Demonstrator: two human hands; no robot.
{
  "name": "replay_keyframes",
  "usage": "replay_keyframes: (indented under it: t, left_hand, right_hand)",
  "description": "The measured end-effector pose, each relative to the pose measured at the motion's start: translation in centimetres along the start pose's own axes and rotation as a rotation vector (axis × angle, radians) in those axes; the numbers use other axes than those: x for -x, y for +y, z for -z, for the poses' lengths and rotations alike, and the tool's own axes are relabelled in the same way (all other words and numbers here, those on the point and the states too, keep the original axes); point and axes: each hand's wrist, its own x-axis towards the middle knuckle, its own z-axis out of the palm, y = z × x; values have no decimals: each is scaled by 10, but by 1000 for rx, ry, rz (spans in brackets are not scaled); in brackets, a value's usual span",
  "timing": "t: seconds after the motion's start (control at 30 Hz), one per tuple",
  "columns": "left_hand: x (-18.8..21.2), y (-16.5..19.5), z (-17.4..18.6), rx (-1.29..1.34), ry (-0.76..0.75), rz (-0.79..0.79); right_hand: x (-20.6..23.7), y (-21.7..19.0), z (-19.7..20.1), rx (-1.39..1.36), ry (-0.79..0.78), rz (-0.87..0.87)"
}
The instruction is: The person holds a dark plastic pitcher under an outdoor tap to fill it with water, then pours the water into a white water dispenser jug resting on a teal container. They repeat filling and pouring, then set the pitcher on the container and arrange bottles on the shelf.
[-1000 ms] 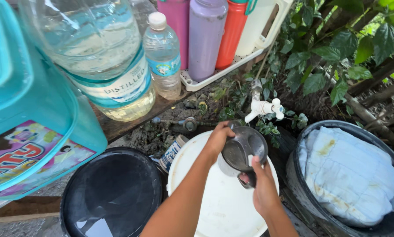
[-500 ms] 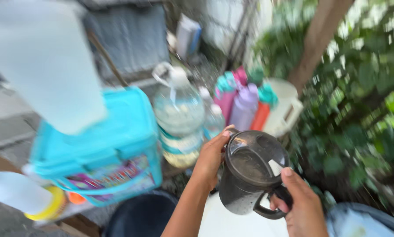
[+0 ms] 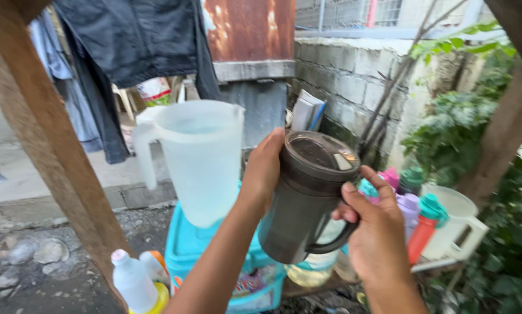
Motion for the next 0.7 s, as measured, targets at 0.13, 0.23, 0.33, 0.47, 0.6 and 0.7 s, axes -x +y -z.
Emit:
replay_keyframes:
  t: [0.13,0.23,0.33,0.47,0.6,0.7]
  left_hand:
    - [36,0,35,-366,190,-105]
    - [35,-5,58,-41,96,-44]
    - [21,-10,76,-68,182,88]
    - [11,-21,87,-70,110,-42]
    - [16,-31,83,-341,388,-138]
    - [28,-35,79,-382,518,-153]
  right_hand:
    - [-13,47,-43,0,65,-1]
    - [-19,80,-65,69,77,44]
    - [-21,106,-77,114,54,68]
    - [-20,123,-81,155,89,91]
    - [-16,131,-83,184,78,122]
    - [-14,131,-82,194,47,83]
